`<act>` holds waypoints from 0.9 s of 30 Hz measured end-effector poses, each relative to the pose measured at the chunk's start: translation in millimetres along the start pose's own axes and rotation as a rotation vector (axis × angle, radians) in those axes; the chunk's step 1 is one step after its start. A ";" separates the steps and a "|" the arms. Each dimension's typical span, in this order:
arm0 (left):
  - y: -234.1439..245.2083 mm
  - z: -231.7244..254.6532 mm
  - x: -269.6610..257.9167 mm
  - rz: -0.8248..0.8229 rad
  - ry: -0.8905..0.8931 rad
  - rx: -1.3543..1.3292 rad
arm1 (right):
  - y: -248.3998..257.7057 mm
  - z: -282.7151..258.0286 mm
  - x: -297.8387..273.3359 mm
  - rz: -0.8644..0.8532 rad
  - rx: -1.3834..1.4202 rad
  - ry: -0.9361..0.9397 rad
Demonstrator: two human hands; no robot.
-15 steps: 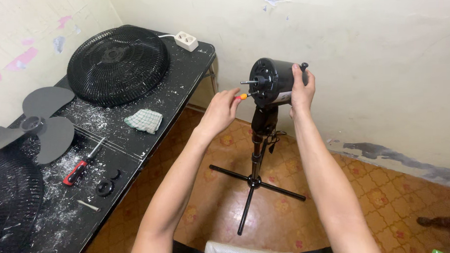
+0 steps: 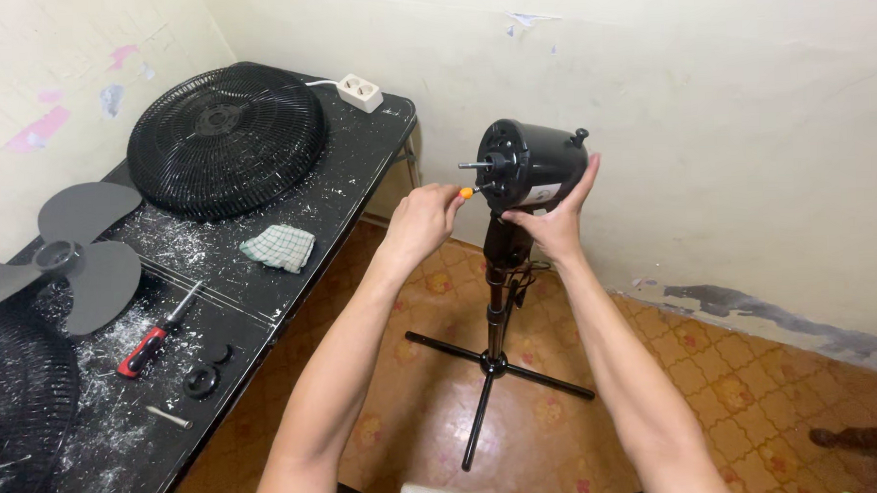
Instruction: The person uses a screwdriver to tighten screws on the back of a standing fan motor housing. They repeatedly insert and remove a small metal pin from the motor shaft, then reinsert it and continue tightening the screws.
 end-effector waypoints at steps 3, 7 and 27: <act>-2.5 2.8 -1.4 -0.004 0.012 0.010 | -2.7 -1.2 -5.9 0.085 -0.043 0.031; -3.8 2.9 3.3 -0.003 0.011 -0.001 | -14.3 0.4 -18.7 0.019 0.191 -0.136; -20.7 -29.2 -1.2 0.085 -0.029 0.164 | -59.8 1.2 17.8 0.156 -0.286 -0.097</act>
Point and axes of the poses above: each hand's wrist, its own x-axis towards the middle knuckle, its own y-axis out of the back of the hand, z = x × y, the point moved 1 cm from there along x, towards the middle knuckle, and after that the axes turned 10 degrees about -y, right-handed, at the moved point
